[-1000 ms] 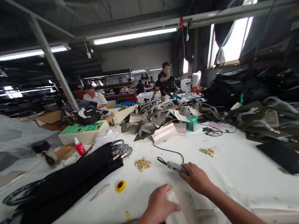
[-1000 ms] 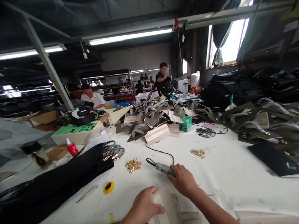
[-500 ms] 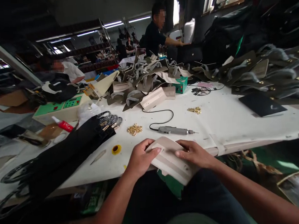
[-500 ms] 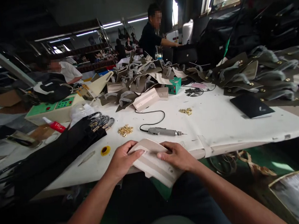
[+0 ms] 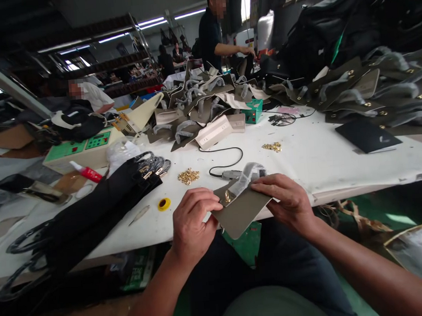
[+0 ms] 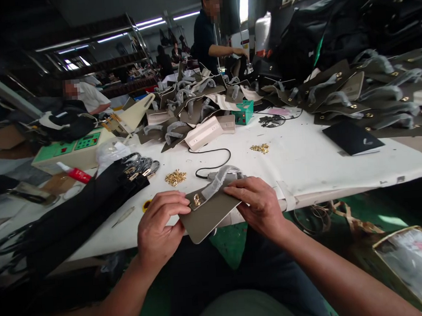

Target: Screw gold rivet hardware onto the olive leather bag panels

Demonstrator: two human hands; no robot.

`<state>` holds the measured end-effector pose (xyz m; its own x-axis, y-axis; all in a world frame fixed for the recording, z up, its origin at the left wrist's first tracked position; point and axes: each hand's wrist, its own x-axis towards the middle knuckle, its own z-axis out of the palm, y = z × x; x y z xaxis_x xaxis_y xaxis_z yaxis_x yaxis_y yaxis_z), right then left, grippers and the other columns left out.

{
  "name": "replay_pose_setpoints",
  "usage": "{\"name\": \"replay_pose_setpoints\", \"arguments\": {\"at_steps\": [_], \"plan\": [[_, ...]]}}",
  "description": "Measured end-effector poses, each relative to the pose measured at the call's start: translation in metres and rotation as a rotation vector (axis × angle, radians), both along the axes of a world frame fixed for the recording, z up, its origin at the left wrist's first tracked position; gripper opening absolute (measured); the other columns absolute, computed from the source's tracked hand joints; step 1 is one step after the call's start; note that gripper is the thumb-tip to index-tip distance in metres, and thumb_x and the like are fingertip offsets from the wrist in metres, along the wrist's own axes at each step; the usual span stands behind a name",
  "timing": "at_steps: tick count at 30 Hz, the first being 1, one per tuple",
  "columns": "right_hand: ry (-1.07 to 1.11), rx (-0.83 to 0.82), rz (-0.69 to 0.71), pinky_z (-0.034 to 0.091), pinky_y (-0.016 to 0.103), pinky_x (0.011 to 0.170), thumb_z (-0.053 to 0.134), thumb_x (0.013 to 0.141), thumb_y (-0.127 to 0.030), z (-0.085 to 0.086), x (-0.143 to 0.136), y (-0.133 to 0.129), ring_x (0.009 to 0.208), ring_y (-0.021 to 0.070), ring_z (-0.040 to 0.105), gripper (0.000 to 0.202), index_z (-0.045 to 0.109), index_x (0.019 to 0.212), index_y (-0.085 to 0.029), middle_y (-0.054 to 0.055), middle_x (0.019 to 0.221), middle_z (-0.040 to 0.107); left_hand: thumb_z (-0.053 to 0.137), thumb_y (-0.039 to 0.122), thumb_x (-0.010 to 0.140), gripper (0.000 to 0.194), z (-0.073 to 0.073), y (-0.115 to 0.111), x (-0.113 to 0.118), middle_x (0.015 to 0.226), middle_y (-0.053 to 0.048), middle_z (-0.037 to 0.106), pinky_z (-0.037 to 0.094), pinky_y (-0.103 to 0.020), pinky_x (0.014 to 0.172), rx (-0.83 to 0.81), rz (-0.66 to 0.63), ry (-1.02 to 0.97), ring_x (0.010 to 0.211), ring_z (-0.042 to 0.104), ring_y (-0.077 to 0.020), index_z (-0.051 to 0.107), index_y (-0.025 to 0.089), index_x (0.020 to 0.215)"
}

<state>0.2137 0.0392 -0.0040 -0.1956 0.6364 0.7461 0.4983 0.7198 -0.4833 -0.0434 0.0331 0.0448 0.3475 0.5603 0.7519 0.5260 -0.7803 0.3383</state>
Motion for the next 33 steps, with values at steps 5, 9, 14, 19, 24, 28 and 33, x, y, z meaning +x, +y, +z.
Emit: {"name": "replay_pose_setpoints", "arguments": {"at_steps": [5, 9, 14, 19, 24, 28, 33], "plan": [[-0.015, 0.031, -0.073, 0.055, 0.043, 0.084, 0.067, 0.090, -0.011, 0.003, 0.002, -0.001, 0.099, 0.0249, 0.068, 0.033, 0.072, 0.118, -0.029, 0.008, 0.109, 0.073, 0.071, -0.010, 0.077, 0.034, 0.002, -0.007, -0.002, 0.102, -0.003, 0.072, 0.061, -0.036, 0.091, 0.042, 0.042, -0.031, 0.100, 0.070, -0.0171, 0.064, 0.021, 0.092], [-0.005, 0.003, -0.134, 0.055, 0.045, 0.083, 0.071, 0.091, -0.022, -0.005, 0.008, 0.001, 0.101, 0.0273, 0.066, 0.024, 0.072, 0.114, -0.027, 0.011, 0.113, 0.070, 0.069, -0.009, 0.080, 0.033, 0.003, -0.012, -0.007, 0.113, -0.004, 0.072, 0.061, -0.037, 0.096, 0.064, 0.096, -0.021, 0.107, 0.071, -0.0172, 0.062, 0.020, 0.092], [0.005, -0.054, 0.063, 0.056, 0.044, 0.087, 0.076, 0.090, -0.030, 0.004, 0.006, -0.009, 0.105, 0.0274, 0.065, 0.032, 0.070, 0.122, -0.026, 0.011, 0.114, 0.068, 0.072, -0.011, 0.077, 0.037, 0.001, -0.013, -0.012, 0.109, -0.005, 0.068, 0.061, -0.051, 0.102, 0.102, 0.097, -0.025, 0.109, 0.069, -0.0213, 0.063, 0.021, 0.095], [0.128, -0.192, 0.307, 0.055, 0.042, 0.092, 0.074, 0.092, -0.044, 0.045, -0.016, -0.019, 0.109, 0.0266, 0.064, 0.050, 0.064, 0.135, -0.021, 0.014, 0.120, 0.065, 0.070, -0.014, 0.075, 0.041, 0.005, -0.017, -0.007, 0.102, -0.004, 0.071, 0.062, -0.049, 0.098, 0.167, 0.047, 0.079, 0.106, 0.068, -0.0219, 0.066, 0.021, 0.096], [0.007, -0.406, 0.364, 0.054, 0.033, 0.079, 0.076, 0.091, -0.040, 0.070, -0.036, -0.011, 0.087, 0.0195, 0.064, 0.030, 0.075, 0.113, -0.019, 0.007, 0.095, 0.068, 0.073, -0.008, 0.077, 0.034, 0.012, -0.027, -0.002, 0.097, -0.004, 0.070, 0.062, -0.043, 0.092, 0.230, 0.099, 0.151, 0.101, 0.066, -0.0213, 0.069, 0.021, 0.093], [0.014, -0.595, 0.509, 0.054, 0.030, 0.077, 0.071, 0.096, -0.040, 0.070, -0.037, -0.006, 0.088, 0.0181, 0.065, 0.022, 0.076, 0.107, -0.022, 0.006, 0.097, 0.069, 0.074, -0.008, 0.075, 0.039, 0.012, -0.033, -0.004, 0.104, -0.004, 0.067, 0.059, -0.039, 0.093, 0.266, 0.177, 0.185, 0.105, 0.062, -0.0216, 0.071, 0.026, 0.093], [0.301, -0.981, 0.650, 0.048, 0.026, 0.064, 0.081, 0.084, -0.049, 0.065, -0.038, -0.003, 0.073, 0.0140, 0.057, 0.032, 0.073, 0.090, -0.018, 0.002, 0.083, 0.065, 0.084, 0.009, 0.077, 0.045, 0.004, -0.032, -0.004, 0.117, -0.008, 0.066, 0.058, -0.040, 0.097, 0.132, 0.228, -0.008, 0.111, 0.064, -0.0236, 0.067, 0.026, 0.115]]}}
